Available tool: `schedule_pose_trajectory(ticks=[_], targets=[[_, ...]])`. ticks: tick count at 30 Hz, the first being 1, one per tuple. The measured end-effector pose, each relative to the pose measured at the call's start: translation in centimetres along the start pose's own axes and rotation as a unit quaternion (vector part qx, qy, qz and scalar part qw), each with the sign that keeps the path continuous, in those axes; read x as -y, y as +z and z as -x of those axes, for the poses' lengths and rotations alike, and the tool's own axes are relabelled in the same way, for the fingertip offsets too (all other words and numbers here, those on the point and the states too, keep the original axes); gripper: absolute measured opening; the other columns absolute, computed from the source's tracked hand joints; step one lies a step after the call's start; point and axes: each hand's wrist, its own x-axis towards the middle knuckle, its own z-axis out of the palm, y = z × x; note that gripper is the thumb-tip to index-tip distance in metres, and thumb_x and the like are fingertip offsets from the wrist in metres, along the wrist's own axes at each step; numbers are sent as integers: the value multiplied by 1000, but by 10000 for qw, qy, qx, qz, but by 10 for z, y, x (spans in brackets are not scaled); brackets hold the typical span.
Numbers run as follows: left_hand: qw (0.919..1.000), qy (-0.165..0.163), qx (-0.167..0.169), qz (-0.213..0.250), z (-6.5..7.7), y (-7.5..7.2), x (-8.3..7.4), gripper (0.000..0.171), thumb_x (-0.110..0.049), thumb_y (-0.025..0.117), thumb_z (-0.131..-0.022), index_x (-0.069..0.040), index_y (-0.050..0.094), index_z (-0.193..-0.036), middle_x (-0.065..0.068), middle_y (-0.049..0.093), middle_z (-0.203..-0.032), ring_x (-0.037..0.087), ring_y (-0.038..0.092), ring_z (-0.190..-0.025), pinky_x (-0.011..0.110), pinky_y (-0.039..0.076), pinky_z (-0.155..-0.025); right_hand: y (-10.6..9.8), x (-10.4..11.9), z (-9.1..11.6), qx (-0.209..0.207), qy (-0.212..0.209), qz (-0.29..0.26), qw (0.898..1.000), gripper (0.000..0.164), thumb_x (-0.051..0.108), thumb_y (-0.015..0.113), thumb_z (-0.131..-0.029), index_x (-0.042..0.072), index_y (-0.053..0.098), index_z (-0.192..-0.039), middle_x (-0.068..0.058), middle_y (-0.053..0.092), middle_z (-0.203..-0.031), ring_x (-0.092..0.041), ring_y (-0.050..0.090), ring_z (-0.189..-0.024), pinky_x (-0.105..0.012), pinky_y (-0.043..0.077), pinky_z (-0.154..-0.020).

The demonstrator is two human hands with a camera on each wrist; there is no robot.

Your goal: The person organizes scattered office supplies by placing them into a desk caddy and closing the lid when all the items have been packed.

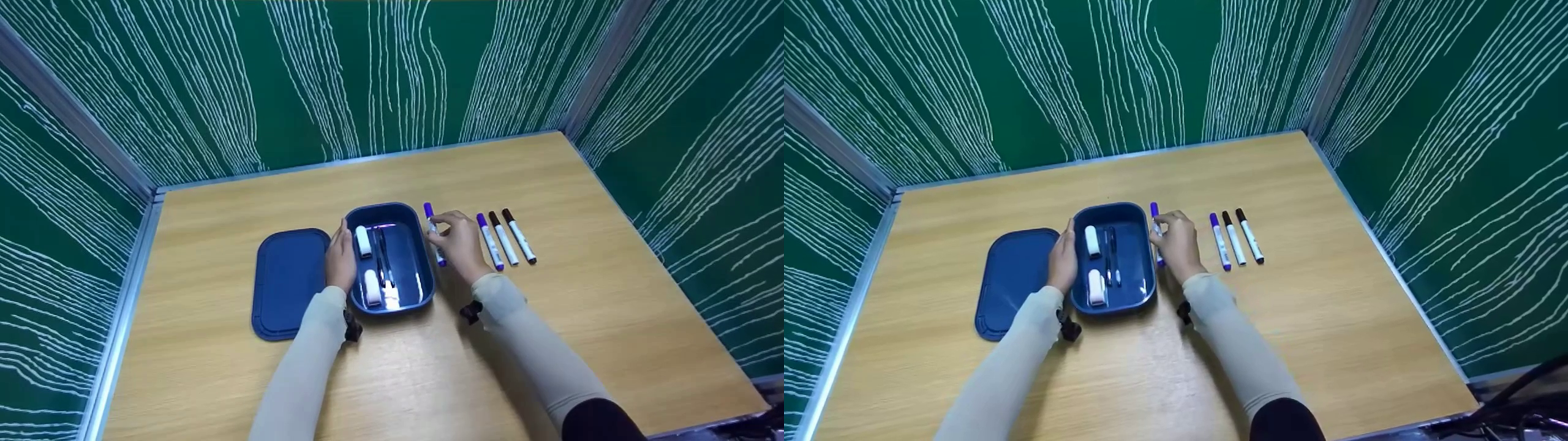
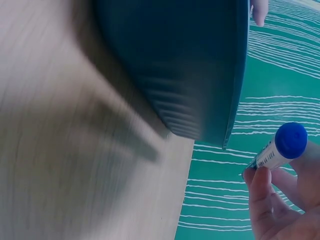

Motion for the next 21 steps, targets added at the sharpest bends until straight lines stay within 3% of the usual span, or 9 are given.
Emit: schedule_pose_trajectory(ticks=[21], targets=[[9999, -91, -77, 64, -2, 2, 1, 56, -47, 26, -107, -21, 27, -157, -2, 29, -161, 20, 25, -149, 40, 20, -122, 16, 14, 5, 470, 439, -229, 9977, 26, 6, 70, -85, 3, 74, -110, -9, 68, -108, -18, 68, -79, -30, 59, -68]])
